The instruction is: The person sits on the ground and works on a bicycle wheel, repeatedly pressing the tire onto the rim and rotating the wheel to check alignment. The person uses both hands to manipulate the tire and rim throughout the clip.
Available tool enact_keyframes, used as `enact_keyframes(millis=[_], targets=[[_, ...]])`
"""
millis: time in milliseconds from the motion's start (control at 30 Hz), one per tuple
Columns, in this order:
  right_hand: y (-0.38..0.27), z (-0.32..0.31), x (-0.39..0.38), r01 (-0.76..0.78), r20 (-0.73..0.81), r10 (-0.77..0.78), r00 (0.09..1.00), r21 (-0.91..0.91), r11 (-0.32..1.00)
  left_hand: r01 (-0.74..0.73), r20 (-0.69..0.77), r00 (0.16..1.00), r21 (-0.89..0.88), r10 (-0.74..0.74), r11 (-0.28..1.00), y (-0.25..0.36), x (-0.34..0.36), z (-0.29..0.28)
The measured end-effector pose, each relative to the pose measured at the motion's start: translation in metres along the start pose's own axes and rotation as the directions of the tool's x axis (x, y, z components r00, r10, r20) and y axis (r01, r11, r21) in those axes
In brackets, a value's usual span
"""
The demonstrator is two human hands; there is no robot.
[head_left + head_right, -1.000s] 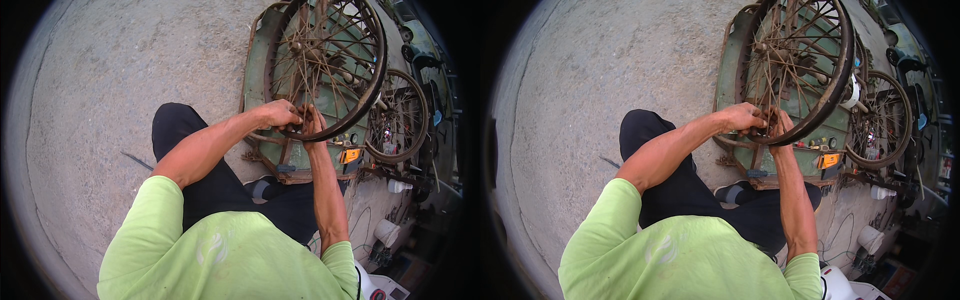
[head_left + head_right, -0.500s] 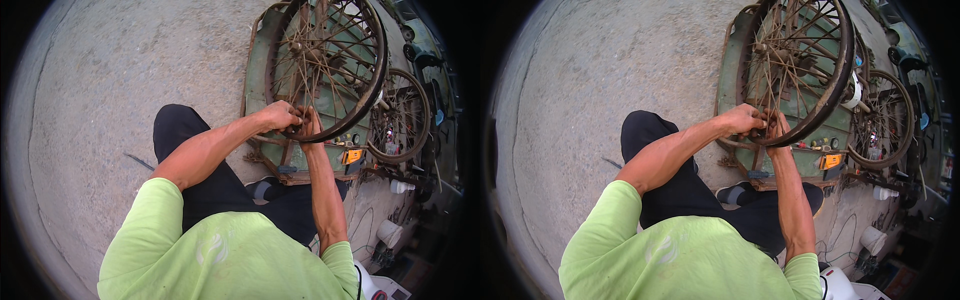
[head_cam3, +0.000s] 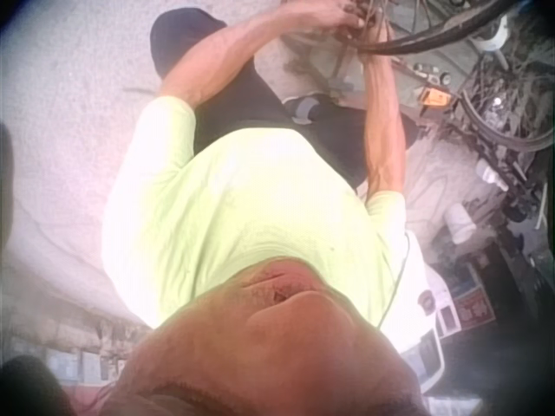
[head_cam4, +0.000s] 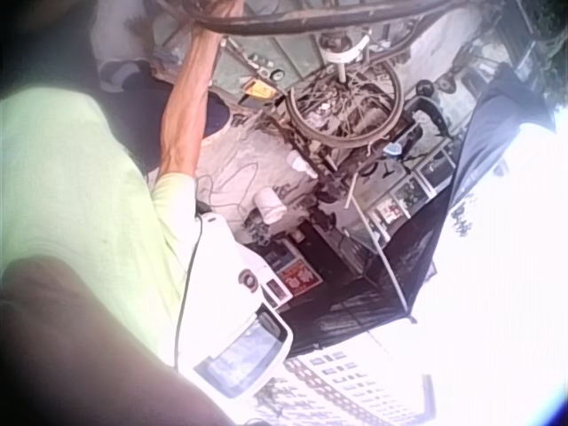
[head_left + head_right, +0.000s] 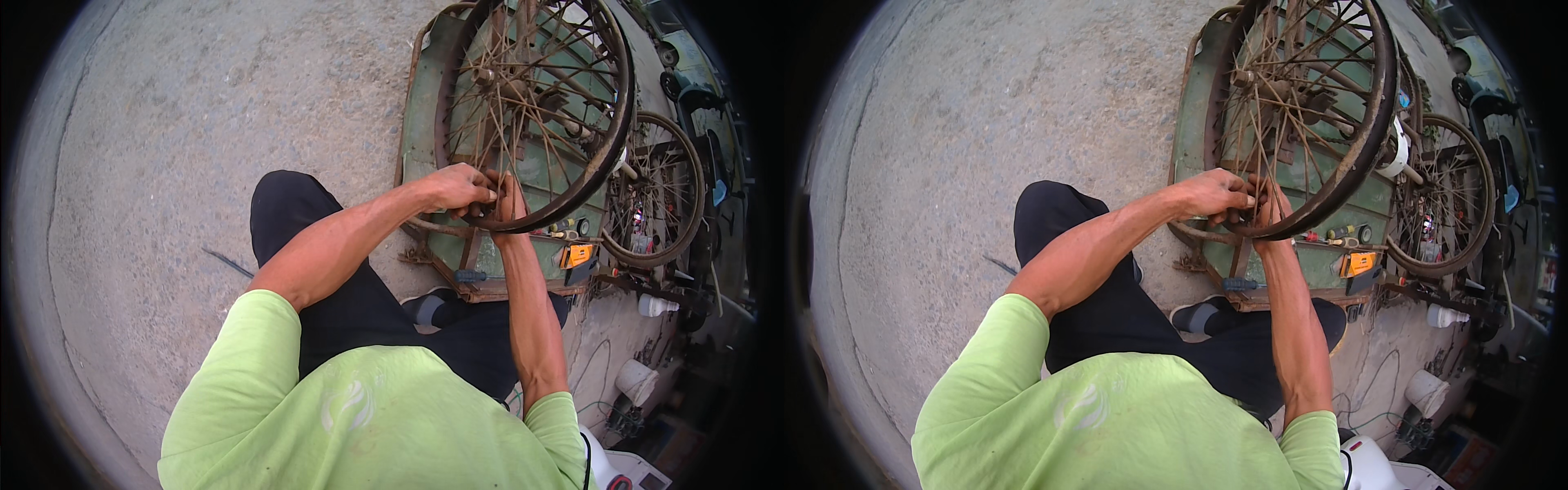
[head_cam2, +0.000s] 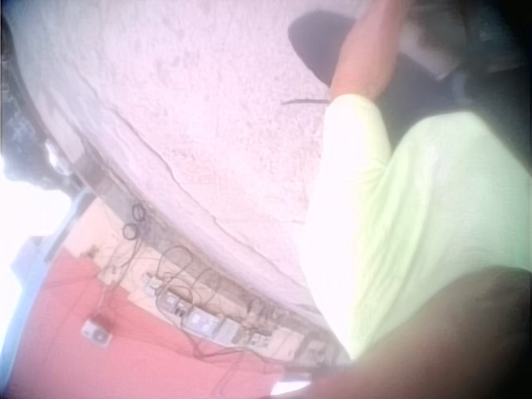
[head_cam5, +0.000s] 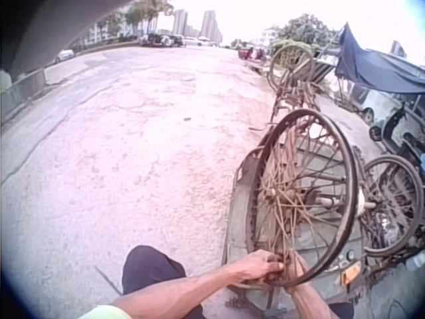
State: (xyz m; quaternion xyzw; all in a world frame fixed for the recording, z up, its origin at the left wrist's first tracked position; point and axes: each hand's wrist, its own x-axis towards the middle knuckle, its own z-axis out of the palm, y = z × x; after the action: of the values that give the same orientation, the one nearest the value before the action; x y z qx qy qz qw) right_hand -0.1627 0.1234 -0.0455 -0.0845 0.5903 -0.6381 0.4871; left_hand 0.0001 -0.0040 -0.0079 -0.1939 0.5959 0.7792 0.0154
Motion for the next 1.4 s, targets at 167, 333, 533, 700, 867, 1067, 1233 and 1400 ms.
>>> enact_keyframes(millis=[167,333,533,700,867,1067,1233,1400], targets=[[-0.004,0.003,0.034,0.046,-0.082,-0.048,0.995,-0.024,0.999,-0.016,-0.014,1.0,0.06,0.017,0.998,0.006,-0.008,0.009],[-0.017,0.018,0.022,-0.032,-0.046,0.036,0.998,0.094,0.995,-0.059,-0.025,0.998,0.098,0.062,0.993,0.009,-0.011,0.01],[-0.019,0.017,0.016,0.05,0.056,-0.052,0.997,0.036,0.998,-0.291,-0.091,0.935,0.362,0.344,0.886,0.014,-0.017,0.021],[-0.005,0.002,0.028,0.099,0.104,-0.102,0.989,0.036,0.994,-0.183,-0.2,0.946,0.316,0.254,0.931,0.012,-0.019,0.025],[-0.008,0.01,0.015,0.073,-0.093,-0.073,0.993,-0.003,0.997,0.011,-0.179,0.983,-0.162,-0.04,0.987,0.011,-0.017,0.015],[-0.001,0.007,0.01,0.109,-0.057,-0.105,0.993,0.075,0.991,0.023,-0.112,0.992,-0.286,-0.057,0.958,0.002,-0.015,0.017],[0.003,0.007,0.009,0.092,-0.073,-0.084,0.994,0.102,0.991,0.041,-0.115,0.991,-0.214,-0.067,0.976,0.006,-0.016,0.014],[-0.002,0.004,0.004,0.09,-0.018,-0.089,0.996,0.038,0.995,-0.034,-0.077,0.996,0.184,0.049,0.982,0.02,-0.015,0.006]])
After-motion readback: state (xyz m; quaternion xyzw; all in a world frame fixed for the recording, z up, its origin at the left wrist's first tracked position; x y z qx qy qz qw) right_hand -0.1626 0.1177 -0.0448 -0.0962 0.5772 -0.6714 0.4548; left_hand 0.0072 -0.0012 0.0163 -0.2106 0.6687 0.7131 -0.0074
